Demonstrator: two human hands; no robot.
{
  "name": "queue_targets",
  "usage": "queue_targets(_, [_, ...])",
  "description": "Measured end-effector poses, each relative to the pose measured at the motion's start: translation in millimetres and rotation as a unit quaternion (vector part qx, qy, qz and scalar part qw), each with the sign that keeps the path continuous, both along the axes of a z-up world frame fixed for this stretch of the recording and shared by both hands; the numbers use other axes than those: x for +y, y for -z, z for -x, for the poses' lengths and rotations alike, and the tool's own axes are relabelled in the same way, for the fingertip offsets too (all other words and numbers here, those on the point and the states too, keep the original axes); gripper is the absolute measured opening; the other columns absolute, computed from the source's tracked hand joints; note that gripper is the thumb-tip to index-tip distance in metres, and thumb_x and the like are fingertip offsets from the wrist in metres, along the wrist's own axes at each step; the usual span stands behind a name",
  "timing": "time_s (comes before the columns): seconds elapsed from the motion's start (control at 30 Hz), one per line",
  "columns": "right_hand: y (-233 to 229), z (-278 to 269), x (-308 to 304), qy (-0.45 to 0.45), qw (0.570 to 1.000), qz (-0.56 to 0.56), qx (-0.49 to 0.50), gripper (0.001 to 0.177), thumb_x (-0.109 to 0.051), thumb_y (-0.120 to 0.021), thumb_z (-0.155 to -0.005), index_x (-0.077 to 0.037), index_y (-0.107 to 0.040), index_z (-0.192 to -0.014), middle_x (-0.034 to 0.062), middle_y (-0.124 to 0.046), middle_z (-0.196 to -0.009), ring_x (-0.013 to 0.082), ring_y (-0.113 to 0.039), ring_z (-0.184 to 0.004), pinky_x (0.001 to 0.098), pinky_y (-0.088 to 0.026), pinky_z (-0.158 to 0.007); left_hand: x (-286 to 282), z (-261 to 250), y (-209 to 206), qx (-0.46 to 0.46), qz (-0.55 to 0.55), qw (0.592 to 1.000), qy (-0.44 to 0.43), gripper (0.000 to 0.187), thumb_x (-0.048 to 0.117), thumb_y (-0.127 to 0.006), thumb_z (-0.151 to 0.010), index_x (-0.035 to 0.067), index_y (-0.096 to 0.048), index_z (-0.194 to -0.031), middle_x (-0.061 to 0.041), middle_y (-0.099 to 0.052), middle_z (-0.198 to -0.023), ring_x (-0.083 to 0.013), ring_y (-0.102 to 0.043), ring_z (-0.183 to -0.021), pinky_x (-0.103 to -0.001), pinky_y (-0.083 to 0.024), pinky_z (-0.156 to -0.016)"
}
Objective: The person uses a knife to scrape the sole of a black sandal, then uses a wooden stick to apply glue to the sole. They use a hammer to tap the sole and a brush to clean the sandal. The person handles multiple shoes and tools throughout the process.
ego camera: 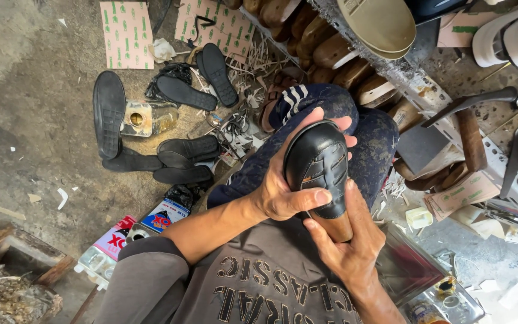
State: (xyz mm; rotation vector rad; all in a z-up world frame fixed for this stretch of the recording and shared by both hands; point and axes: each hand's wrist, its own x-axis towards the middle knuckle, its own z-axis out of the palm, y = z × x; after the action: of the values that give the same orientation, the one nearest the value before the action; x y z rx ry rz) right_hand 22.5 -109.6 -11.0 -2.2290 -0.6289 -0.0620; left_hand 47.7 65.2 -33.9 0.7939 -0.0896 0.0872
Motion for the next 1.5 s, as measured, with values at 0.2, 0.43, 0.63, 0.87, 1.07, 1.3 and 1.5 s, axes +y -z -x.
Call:
queue_targets(0.2, [-13, -17, -20, -0.102, 0.984, -0.058, 0.134, 0.086, -0.047, -0.070, -0.089, -0.002, -0.039, -0.155, 0.0258, -0.043, -0.160, 0.0401, -0.045, -0.151, 0.0541, -0.038, -0.128, -2, 1, -3, 0.063, 0.056, 0.996, -0.039, 0.090, 0.021, -0.076, -0.093, 0.017, -0.024, -0.167, -0.023, -0.042, -0.165, -0.0379, -0.057, -0.142, -0.052, -0.053, -0.120])
queue_targets(0.43, [33, 30, -59, -0.146, 0.947, -0.140, 0.249, 0.117, -0.053, -0.074, -0.082, 0.004, -0.012, -0.162, 0.0255, -0.024, -0.169, 0.0325, -0.026, -0.159, 0.0490, -0.022, -0.133, -6, 19, -16, 0.096, 0.120, 0.987, 0.043, 0.097, 0.022, -0.074, -0.090, 0.017, -0.016, -0.168, -0.023, -0.034, -0.170, -0.0417, -0.050, -0.149, -0.053, -0.047, -0.125])
queue_targets(0.63, [63, 71, -77, -0.129, 0.910, -0.284, 0.272, 0.116, -0.041, -0.083, -0.082, -0.001, -0.012, -0.165, 0.0202, -0.025, -0.170, 0.0309, -0.027, -0.159, 0.0505, -0.020, -0.134, -20, 41, -9, 0.045, 0.083, 0.993, 0.070, 0.089, 0.017, -0.072, -0.092, 0.015, -0.023, -0.166, -0.028, -0.036, -0.168, -0.0446, -0.048, -0.152, -0.047, -0.049, -0.121])
queue_targets(0.87, [61, 79, -85, -0.095, 0.929, -0.240, 0.264, 0.116, -0.052, -0.079, -0.081, 0.000, -0.016, -0.164, 0.0196, -0.032, -0.167, 0.0305, -0.033, -0.156, 0.0489, -0.024, -0.132, -28, 47, -10, 0.011, 0.070, 0.994, 0.085, 0.081, 0.024, -0.076, -0.094, 0.011, -0.028, -0.158, -0.024, -0.029, -0.170, -0.0444, -0.036, -0.158, -0.054, -0.039, -0.130])
queue_targets(1.07, [61, 90, -87, -0.092, 0.924, -0.271, 0.256, 0.118, -0.047, -0.081, -0.080, -0.001, -0.013, -0.165, 0.0199, -0.034, -0.166, 0.0310, -0.035, -0.156, 0.0493, -0.026, -0.131, -27, 58, -4, -0.009, 0.033, 0.985, 0.169, 0.104, 0.028, -0.084, -0.082, 0.002, -0.023, -0.162, -0.019, -0.025, -0.173, -0.0325, -0.039, -0.156, -0.047, -0.042, -0.128])
queue_targets(1.3, [42, 91, -74, -0.103, 0.941, -0.250, 0.203, 0.116, -0.058, -0.071, -0.086, 0.003, -0.010, -0.163, 0.0228, -0.006, -0.173, 0.0342, -0.007, -0.163, 0.0554, -0.007, -0.135, -30, 68, -12, 0.037, 0.027, 0.977, 0.209, 0.092, 0.019, -0.084, -0.080, 0.001, -0.038, -0.158, -0.012, -0.052, -0.156, -0.0192, -0.061, -0.133, -0.038, -0.049, -0.121])
queue_targets(1.5, [4, 34, -59, -0.126, 0.913, -0.304, 0.239, 0.108, -0.049, -0.084, -0.080, -0.001, -0.029, -0.160, 0.0266, -0.026, -0.165, 0.0447, -0.032, -0.151, 0.0626, -0.033, -0.118, -34, 25, -25, 0.031, 0.006, 0.988, 0.149, 0.090, 0.007, -0.086, -0.074, -0.017, -0.040, -0.147, -0.030, -0.070, -0.102, -0.0286, -0.074, -0.095, -0.037, -0.062, -0.084])
